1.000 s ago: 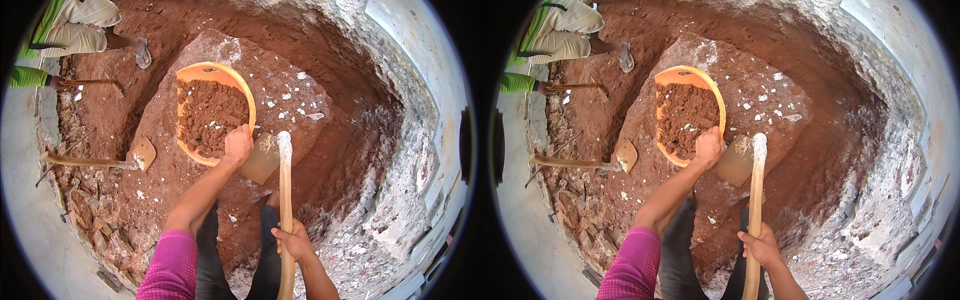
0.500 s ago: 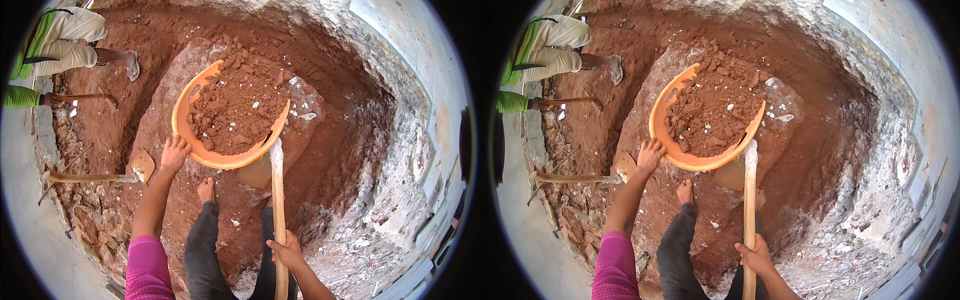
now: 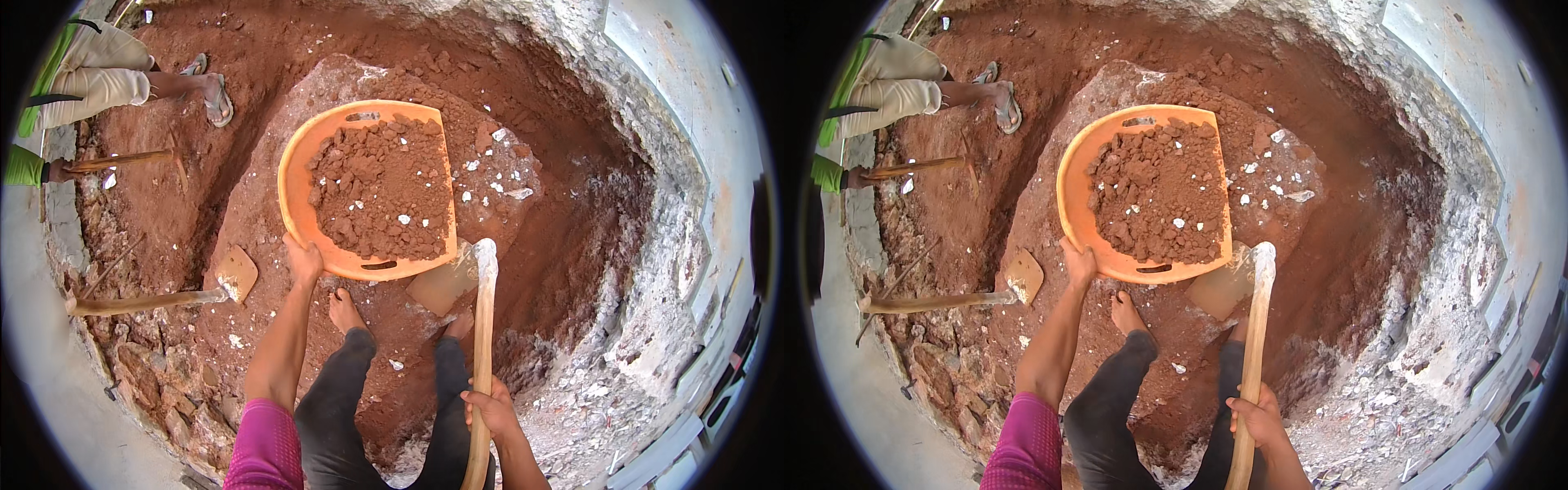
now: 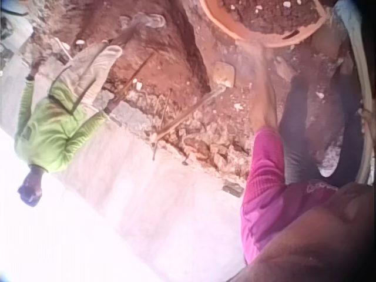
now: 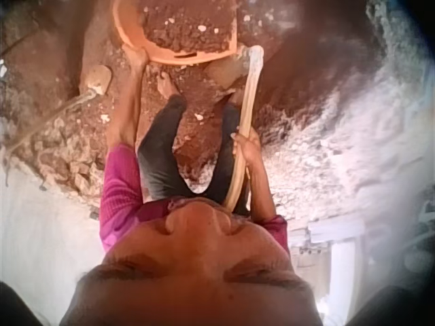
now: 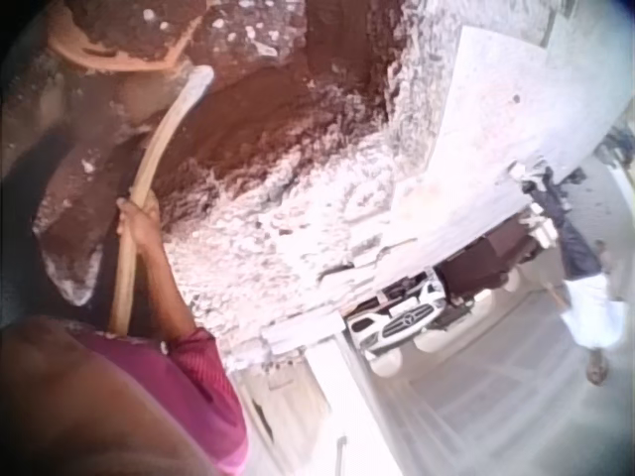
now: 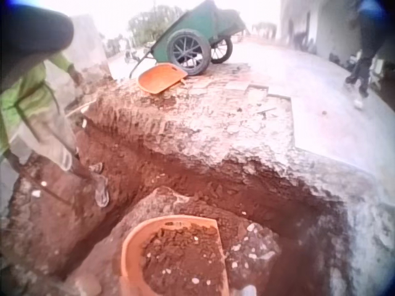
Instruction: The person uses a hoe to break up and scoop soil from a large excavation pit into an orange basin. They then carry the basin to a green wheelbarrow and dump the contents. The process is repeated multiple times.
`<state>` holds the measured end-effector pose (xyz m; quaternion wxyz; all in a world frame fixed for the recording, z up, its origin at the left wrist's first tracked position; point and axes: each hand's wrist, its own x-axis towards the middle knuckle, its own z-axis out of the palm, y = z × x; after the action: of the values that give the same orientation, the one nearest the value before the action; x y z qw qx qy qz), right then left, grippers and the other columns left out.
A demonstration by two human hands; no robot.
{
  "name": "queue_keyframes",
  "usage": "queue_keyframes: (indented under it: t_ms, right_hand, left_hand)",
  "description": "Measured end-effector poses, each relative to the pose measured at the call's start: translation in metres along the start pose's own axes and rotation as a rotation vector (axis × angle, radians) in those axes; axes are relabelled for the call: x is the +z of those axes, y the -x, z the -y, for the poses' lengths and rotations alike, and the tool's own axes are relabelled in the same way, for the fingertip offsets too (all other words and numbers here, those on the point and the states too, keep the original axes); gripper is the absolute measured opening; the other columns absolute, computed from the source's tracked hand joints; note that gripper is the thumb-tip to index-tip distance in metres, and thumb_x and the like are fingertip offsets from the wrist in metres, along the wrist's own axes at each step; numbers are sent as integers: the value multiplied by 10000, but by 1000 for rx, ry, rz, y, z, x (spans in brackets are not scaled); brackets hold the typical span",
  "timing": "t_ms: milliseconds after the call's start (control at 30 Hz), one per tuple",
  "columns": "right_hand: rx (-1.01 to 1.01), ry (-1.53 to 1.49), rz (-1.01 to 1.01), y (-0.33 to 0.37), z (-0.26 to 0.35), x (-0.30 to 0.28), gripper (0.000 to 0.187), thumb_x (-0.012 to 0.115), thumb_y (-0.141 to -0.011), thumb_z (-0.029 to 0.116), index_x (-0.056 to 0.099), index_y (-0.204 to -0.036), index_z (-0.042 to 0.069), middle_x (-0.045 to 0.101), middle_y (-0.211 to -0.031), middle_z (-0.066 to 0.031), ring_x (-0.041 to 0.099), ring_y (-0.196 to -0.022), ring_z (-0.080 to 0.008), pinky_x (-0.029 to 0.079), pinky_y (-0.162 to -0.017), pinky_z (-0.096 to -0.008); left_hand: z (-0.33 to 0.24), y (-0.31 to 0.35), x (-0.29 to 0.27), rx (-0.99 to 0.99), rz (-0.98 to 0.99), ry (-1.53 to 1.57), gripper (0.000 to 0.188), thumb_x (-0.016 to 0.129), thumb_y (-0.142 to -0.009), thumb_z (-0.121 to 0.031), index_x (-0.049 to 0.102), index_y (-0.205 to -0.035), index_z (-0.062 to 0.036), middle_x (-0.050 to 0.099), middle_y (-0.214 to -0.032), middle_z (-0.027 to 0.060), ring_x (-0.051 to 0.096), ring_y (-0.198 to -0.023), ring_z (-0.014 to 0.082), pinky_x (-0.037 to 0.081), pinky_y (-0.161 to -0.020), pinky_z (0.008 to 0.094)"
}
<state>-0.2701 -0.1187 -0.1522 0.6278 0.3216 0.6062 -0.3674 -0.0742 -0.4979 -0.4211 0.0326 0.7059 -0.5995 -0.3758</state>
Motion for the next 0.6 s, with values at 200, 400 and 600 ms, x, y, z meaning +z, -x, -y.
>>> queue_keyframes:
  t_ms: [200, 400, 600]
  right_hand:
    - [-3, -16, -79, -4, 15, 15, 361, 704, -794, -1, 524, -1106, 24, 565, -629, -56, 560, -423, -177, 449, -367, -325]
    - [0, 70, -161, -5, 27, 22, 274, 689, -778, -23, 571, -1017, 36, 561, -621, -52, 523, -422, -170, 443, -392, -304]
    - [2, 187, -207, -6, 20, 22, 210, 691, -779, 26, 573, -950, 48, 545, -613, -50, 526, -430, -176, 446, -402, -332]
  left_hand:
    - [-55, -57, -28, 107, 71, -270, 572, 563, -947, -117, 271, -1439, -128, 639, -1107, 340, 624, -1046, 512, 485, -904, 560]
    - [-64, -101, -79, 190, 229, -423, 683, 607, -935, -134, 236, -1508, -146, 660, -1129, 292, 627, -1076, 471, 489, -911, 536]
    - [-18, -7, -162, 82, 587, -311, 575, 671, -940, -289, 489, -1436, -61, 701, -1153, 191, 661, -1110, 284, 510, -940, 389]
